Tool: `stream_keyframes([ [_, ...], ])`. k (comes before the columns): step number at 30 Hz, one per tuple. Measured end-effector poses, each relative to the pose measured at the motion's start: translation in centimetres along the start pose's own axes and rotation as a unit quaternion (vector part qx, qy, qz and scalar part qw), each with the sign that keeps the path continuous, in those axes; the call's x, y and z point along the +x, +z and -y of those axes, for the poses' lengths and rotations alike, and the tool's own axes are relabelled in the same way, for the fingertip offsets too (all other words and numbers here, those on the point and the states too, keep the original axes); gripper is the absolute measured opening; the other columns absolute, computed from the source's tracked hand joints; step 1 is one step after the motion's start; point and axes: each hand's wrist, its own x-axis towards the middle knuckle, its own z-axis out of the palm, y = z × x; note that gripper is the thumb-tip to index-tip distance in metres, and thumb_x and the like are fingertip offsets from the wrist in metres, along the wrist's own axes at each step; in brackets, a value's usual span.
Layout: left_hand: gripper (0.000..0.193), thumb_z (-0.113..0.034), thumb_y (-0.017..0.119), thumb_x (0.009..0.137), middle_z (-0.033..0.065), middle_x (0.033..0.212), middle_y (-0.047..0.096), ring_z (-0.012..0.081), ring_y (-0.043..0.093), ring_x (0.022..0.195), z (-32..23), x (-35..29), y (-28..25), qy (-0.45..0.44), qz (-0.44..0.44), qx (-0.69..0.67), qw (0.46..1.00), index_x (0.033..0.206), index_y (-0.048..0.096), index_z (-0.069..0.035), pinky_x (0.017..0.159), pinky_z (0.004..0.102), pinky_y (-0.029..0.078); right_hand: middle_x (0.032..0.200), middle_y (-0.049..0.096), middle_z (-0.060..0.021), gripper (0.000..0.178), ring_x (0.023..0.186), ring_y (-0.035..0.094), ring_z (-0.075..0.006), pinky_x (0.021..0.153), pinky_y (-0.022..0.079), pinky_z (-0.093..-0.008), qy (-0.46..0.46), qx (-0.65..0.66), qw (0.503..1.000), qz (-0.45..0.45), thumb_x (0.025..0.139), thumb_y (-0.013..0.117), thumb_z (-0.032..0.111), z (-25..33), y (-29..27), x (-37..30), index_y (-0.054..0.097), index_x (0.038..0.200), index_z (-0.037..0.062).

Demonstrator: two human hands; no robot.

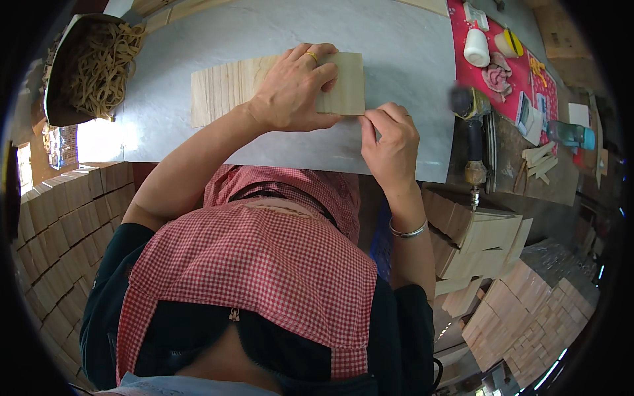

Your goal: Assembling wooden boxes by applying glue to joints and securing them with a pneumatic nail gun.

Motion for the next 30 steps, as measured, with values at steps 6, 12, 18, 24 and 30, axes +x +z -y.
stream_keyframes([
  [6,0.041,-0.042,0.079,0.07,0.0146,0.125,0.059,0.0307,0.056,0.105,0.3,0.1,0.1,0.018,-0.013,0.006,1.0,0.089,0.068,-0.009,0.097,0.039,0.046,0.082,0.061,-0.0035,0.014,0.072,0.054,-0.0212,0.067,0.046,-0.0319,-0.021,0.079,0.996,0.02,0.077,0.07,-0.007,-1.5,0.1,0.3,0.066,0.084,0.003],
  [12,0.042,-0.043,0.079,0.07,0.0143,0.125,0.059,0.03,0.056,0.106,0.2,0.1,0.0,0.013,-0.002,0.001,1.0,0.092,0.069,-0.008,0.097,0.0394,0.045,0.083,0.061,-0.0038,0.013,0.073,0.054,-0.0214,0.068,0.046,-0.0321,-0.036,0.057,0.998,0.009,0.078,0.071,-0.006,-1.8,0.3,-0.1,0.066,0.087,0.0025],
  [18,0.046,-0.045,0.079,0.071,0.014,0.125,0.059,0.0295,0.055,0.106,0.9,-0.2,0.1,0.006,0.0,0.013,1.0,0.097,0.07,-0.008,0.097,0.0395,0.044,0.108,0.063,-0.0158,0.046,0.09,0.061,-0.0309,0.082,0.051,-0.0385,0.073,-0.177,0.979,-0.067,0.092,0.07,0.021,-4.8,-6.3,-0.9,0.06,0.134,0.0042],
  [24,0.042,-0.043,0.079,0.071,0.0133,0.127,0.058,0.0291,0.054,0.108,0.4,0.0,0.3,0.005,-0.004,0.006,1.0,0.093,0.067,-0.009,0.098,0.0398,0.044,0.098,0.066,-0.0182,0.056,0.084,0.066,-0.0343,0.08,0.053,-0.043,0.183,-0.375,0.909,-0.001,0.09,0.071,0.031,-15.9,-10.7,-4.8,0.057,0.134,0.0015],
  [30,0.039,-0.041,0.079,0.072,0.0133,0.129,0.058,0.0293,0.054,0.11,0.3,-0.1,0.3,-0.006,-0.002,-0.001,1.0,0.091,0.067,-0.009,0.1,0.0398,0.043,0.081,0.067,-0.0154,0.045,0.064,0.065,-0.0305,0.068,0.055,-0.0415,0.367,-0.273,0.881,0.121,0.089,0.069,0.027,-15.2,-11.9,-0.9,0.06,0.123,-0.0019],
])
